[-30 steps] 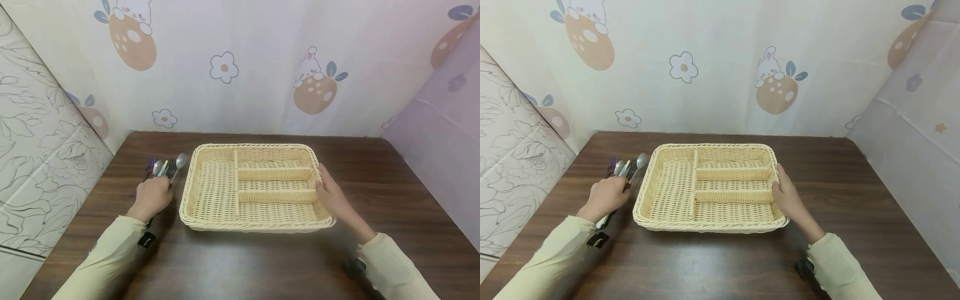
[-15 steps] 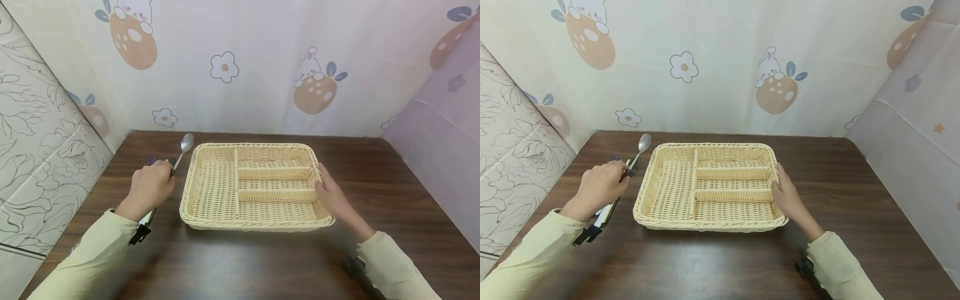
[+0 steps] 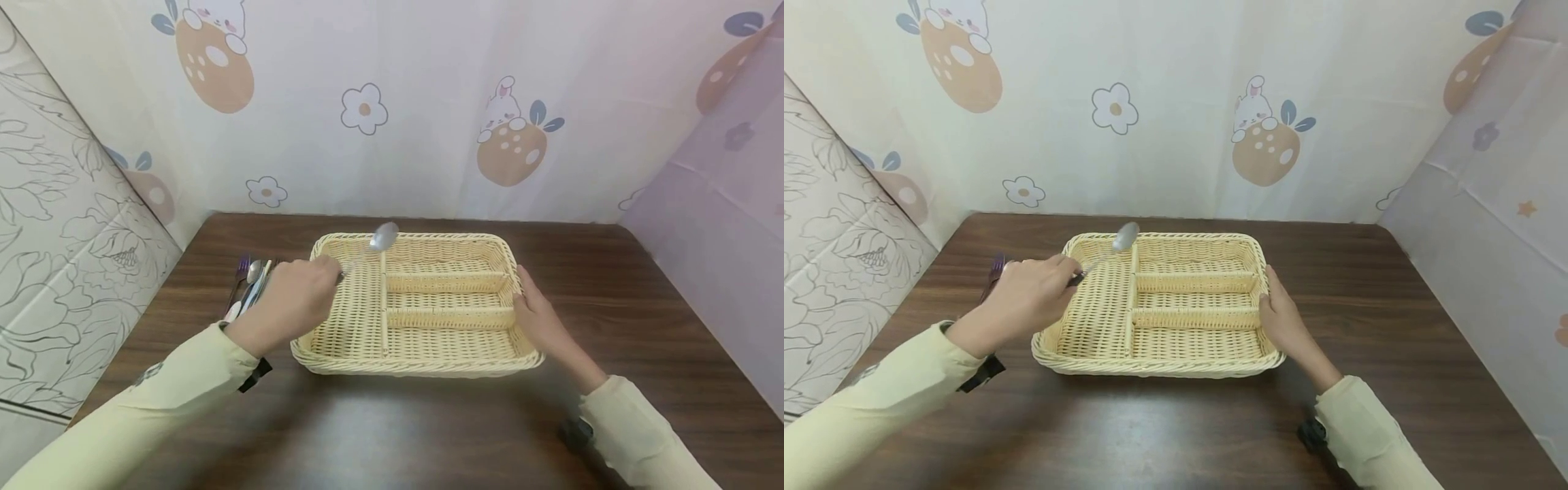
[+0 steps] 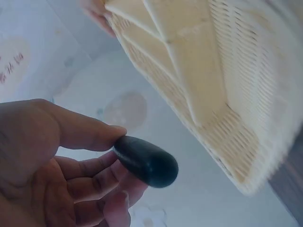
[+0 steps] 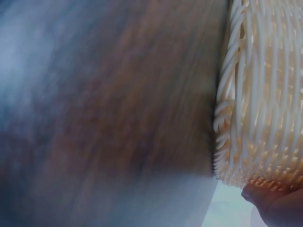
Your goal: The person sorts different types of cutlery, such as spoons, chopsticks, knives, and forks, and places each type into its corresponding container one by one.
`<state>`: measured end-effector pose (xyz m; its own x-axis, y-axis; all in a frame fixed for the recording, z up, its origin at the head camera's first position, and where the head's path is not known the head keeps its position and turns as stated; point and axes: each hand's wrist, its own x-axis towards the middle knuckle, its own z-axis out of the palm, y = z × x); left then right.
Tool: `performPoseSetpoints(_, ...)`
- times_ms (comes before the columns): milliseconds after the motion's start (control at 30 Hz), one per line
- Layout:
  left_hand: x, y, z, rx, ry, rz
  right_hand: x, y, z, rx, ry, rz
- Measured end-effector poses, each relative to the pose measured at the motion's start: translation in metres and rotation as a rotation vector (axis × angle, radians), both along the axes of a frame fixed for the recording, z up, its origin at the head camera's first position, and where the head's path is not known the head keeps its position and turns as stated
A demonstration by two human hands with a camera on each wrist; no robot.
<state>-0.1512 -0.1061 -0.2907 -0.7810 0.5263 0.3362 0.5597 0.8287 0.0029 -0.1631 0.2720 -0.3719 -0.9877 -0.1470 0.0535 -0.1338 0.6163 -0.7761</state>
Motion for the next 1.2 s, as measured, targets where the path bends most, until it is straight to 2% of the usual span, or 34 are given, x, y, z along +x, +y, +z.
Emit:
performPoseSetpoints(267,-0.001,0.043,-0.006,-0.041,0.128,-0.239,-0.001,0.000,-0.002,0.005,-0.008,-0.021)
performPoseSetpoints(400,0.001,0.060,-0.011,-0.072,0.108,-0.355,0.000,-0.002,-0.002,-0.002,-0.008,-0.026)
performPoseSetpoints(533,0.001,0.077,-0.014,-0.145,0.059,-0.430,0.001,-0.003,0.000,0.008,-0.010,-0.038)
performPoseSetpoints(800,0.001,0.109,-0.023,-0.364,-0.008,-0.555,0.002,-0.003,0.003,0.021,-0.035,-0.060)
performPoseSetpoints(1033,-0.005,0.135,-0.035,-0.447,-0.047,-0.580,0.001,-0.003,0.002,0.010,-0.043,-0.060)
performPoseSetpoints(1200,-0.010,0.149,-0.042,-0.497,-0.015,-0.588,0.002,-0.002,0.001,0.016,-0.036,-0.063)
